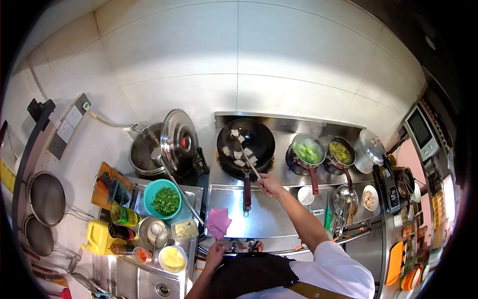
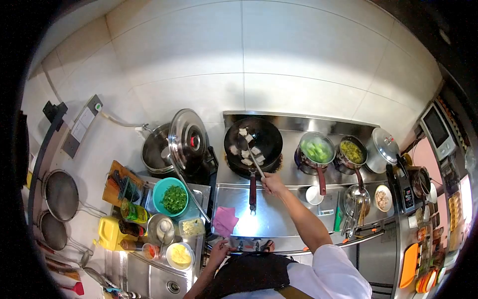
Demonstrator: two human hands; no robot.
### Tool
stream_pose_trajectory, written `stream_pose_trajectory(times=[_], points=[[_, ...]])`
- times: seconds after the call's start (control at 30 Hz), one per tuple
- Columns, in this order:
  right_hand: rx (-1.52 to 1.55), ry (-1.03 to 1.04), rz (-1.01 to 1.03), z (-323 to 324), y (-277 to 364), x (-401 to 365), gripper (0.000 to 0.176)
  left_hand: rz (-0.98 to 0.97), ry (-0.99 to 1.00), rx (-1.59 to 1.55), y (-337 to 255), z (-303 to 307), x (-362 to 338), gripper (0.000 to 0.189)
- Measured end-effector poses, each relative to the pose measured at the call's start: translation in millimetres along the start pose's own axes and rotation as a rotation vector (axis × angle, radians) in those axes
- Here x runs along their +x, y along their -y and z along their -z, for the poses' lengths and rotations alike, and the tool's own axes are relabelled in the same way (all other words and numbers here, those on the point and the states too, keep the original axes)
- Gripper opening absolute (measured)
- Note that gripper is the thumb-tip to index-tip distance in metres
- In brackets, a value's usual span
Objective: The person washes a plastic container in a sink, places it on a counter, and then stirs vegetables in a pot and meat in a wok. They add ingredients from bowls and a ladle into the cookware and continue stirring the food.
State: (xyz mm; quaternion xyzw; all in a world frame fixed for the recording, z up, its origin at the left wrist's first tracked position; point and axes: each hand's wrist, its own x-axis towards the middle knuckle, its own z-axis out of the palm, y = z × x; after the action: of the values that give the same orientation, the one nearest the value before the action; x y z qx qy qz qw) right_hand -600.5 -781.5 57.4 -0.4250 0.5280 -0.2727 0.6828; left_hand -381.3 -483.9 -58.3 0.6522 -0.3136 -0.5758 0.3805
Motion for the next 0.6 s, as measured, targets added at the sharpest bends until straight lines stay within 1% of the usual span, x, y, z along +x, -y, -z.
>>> stream_pose_trajectory(times=[0.07, 0.13, 0.17, 0.23, 0.27, 0.33, 0.43, 0.47, 0.53, 0.57, 0.6], points=[[-0.044, -0.029, 0.007, 1.1, 2.3, -13.3, 0.009, -0.021, -0.018, 0.021, -3.4, 2.4, -2.1, 0.03], [-0.245, 0.056, 0.02, 12.9, 3.7, -25.5, 0.014, -0.044, -0.037, 0.039, -6.3, 4.7, -4.4, 0.03], [-0.248, 0.057, 0.017, 16.3, -0.4, -24.4, 0.014, -0.022, -0.052, 0.03, -6.6, 5.4, -6.4, 0.03], [-0.566, -0.068, 0.095, 25.3, -12.2, -20.6, 0.023, 0.006, -0.058, 0.024, 0.2, 4.9, -7.5, 0.03], [-0.564, -0.072, 0.092, 31.0, -16.7, -15.2, 0.023, 0.007, -0.046, 0.023, 8.9, 4.7, -3.9, 0.029], [-0.947, -0.262, 0.228, 38.3, -17.9, -6.4, 0.031, 0.005, -0.036, 0.023, 14.8, 4.5, -0.7, 0.028], [-0.911, -0.26, 0.297, 61.4, -12.7, -22.9, 0.032, -0.003, -0.039, 0.056, 5.8, 4.8, -3.4, 0.027], [-0.916, -0.253, 0.297, 65.4, 0.1, -39.4, 0.032, -0.015, -0.051, 0.053, 0.8, 5.8, -5.1, 0.027], [-1.037, -0.14, 0.204, 65.6, 34.3, -80.7, 0.028, -0.022, -0.066, 0.047, -0.3, 6.5, -7.7, 0.028], [-1.037, -0.137, 0.204, 63.5, 40.0, -90.2, 0.028, -0.016, -0.078, 0.053, 0.1, 6.6, -7.2, 0.028], [-1.101, -0.107, 0.207, 62.6, 44.6, -98.0, 0.028, -0.013, -0.087, 0.061, -0.2, 6.5, -5.9, 0.029]])
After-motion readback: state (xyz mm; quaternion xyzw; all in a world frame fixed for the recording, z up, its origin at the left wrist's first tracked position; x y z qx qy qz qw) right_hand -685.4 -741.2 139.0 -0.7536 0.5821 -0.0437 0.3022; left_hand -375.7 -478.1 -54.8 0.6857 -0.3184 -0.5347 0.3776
